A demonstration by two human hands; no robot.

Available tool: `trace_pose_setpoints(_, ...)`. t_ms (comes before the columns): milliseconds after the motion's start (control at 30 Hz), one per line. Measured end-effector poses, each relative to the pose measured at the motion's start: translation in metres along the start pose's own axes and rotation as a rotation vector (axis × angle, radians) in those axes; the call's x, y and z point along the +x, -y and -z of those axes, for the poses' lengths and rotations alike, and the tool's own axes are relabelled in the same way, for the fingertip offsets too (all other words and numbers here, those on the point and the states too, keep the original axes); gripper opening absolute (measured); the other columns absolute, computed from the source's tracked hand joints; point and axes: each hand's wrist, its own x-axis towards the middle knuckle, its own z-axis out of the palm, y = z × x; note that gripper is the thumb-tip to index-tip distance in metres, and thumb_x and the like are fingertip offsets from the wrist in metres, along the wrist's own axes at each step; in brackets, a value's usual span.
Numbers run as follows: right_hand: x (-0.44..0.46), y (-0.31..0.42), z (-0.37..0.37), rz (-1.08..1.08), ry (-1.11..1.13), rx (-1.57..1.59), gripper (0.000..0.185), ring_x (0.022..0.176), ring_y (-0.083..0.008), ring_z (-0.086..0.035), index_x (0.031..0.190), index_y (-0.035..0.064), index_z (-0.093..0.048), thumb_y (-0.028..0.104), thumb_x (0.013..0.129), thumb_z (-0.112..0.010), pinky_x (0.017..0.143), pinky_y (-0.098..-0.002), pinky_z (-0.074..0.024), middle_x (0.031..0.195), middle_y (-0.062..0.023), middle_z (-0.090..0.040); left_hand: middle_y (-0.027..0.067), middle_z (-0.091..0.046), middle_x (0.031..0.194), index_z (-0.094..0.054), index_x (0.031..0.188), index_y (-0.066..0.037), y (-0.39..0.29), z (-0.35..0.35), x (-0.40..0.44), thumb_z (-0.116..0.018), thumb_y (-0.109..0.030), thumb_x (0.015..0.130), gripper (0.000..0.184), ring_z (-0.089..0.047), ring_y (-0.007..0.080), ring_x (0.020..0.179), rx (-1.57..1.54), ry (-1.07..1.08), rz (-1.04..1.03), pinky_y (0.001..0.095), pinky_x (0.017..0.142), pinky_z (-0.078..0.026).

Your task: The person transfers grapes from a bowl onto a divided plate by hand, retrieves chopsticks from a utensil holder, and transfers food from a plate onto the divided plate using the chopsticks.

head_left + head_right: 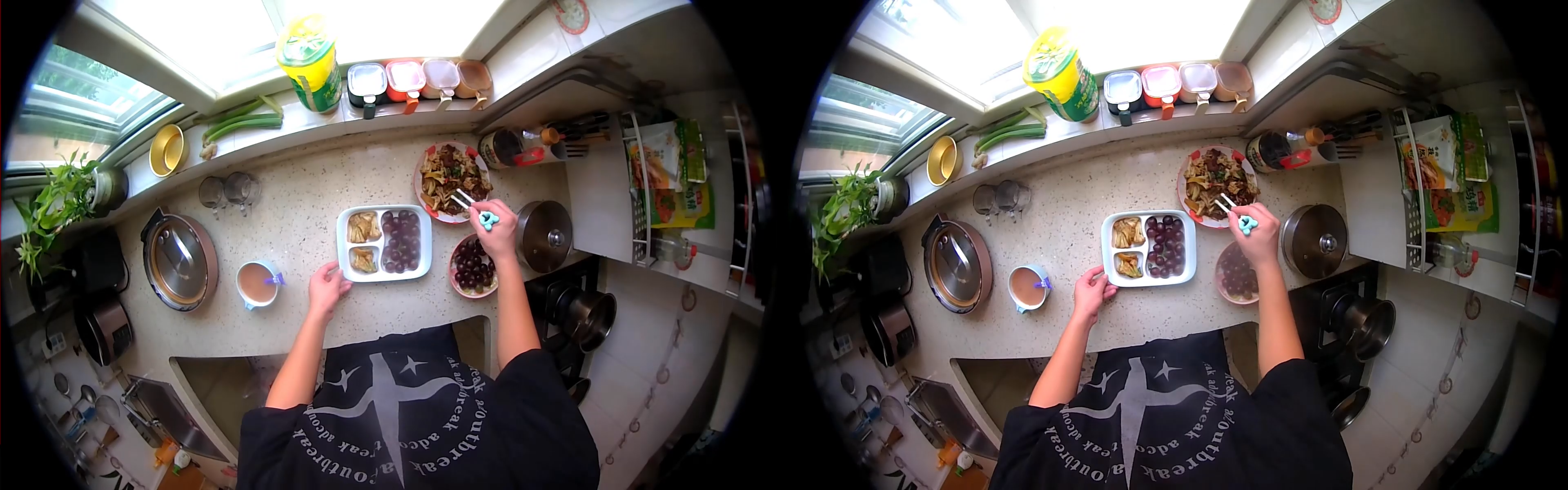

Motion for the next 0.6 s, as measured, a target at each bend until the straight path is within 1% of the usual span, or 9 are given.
trace_pose_setpoints(200,0.004,0.014,-0.025,0.068,0.092,0.041,0.012,0.076,-0.0267,-0.070,0.090,0.0014,-0.077,0.009,0.082,-0.080,0.070,-0.0351,-0.0556,0.085,-0.0127,-0.071,0.0103,-0.072,0.095,-0.060,0.135,0.001,0.000,0.001,0.000,-0.061,-0.006,0.102,0.034,-0.072,0.0141,0.075,-0.005,0.011,0.001,0.0244,0.065,-0.061)
trace_pose_setpoints(267,0.005,0.013,-0.034,0.058,0.104,0.020,0.014,0.076,-0.0268,-0.071,0.090,0.0019,-0.077,0.012,0.082,-0.081,0.070,-0.0359,-0.0562,0.086,-0.0132,-0.072,0.0105,-0.072,0.095,-0.060,0.135,0.001,0.001,0.002,0.001,-0.060,-0.006,0.102,0.033,-0.072,0.0142,0.075,-0.006,0.006,-0.003,0.0243,0.065,-0.061)
trace_pose_setpoints(333,0.005,0.010,-0.042,0.044,0.099,0.023,0.015,0.076,-0.0270,-0.071,0.090,0.0021,-0.077,0.013,0.081,-0.082,0.071,-0.0359,-0.0564,0.086,-0.0133,-0.072,0.0106,-0.072,0.095,-0.060,0.135,0.001,0.001,0.001,0.000,-0.060,-0.006,0.102,0.033,-0.072,0.0142,0.075,-0.004,0.003,-0.004,0.0243,0.065,-0.061)
trace_pose_setpoints(467,0.006,0.000,-0.060,-0.016,-0.041,0.037,0.017,0.077,-0.0275,-0.072,0.089,0.0016,-0.076,0.014,0.080,-0.083,0.072,-0.0359,-0.0572,0.086,-0.0132,-0.072,0.0104,-0.072,0.095,-0.060,0.134,0.001,0.002,0.001,0.001,-0.061,-0.006,0.102,0.033,-0.072,0.0140,0.075,-0.006,0.006,-0.006,0.0242,0.065,-0.061)
trace_pose_setpoints(500,0.007,0.001,-0.061,-0.020,-0.034,0.034,0.016,0.077,-0.0271,-0.071,0.091,0.0014,-0.077,0.015,0.083,-0.082,0.072,-0.0355,-0.0561,0.086,-0.0126,-0.072,0.0103,-0.072,0.095,-0.060,0.134,0.000,0.002,0.002,0.001,-0.061,-0.006,0.102,0.033,-0.072,0.0139,0.075,-0.010,0.008,-0.007,0.0241,0.065,-0.061)
trace_pose_setpoints(600,0.009,0.004,-0.067,0.002,-0.027,-0.007,0.015,0.077,-0.0285,-0.071,0.089,0.0016,-0.076,0.014,0.083,-0.081,0.072,-0.0363,-0.0563,0.085,-0.0134,-0.072,0.0100,-0.072,0.096,-0.061,0.134,0.000,0.002,0.001,0.001,-0.061,-0.006,0.102,0.033,-0.072,0.0138,0.076,-0.009,0.002,-0.006,0.0240,0.065,-0.060)
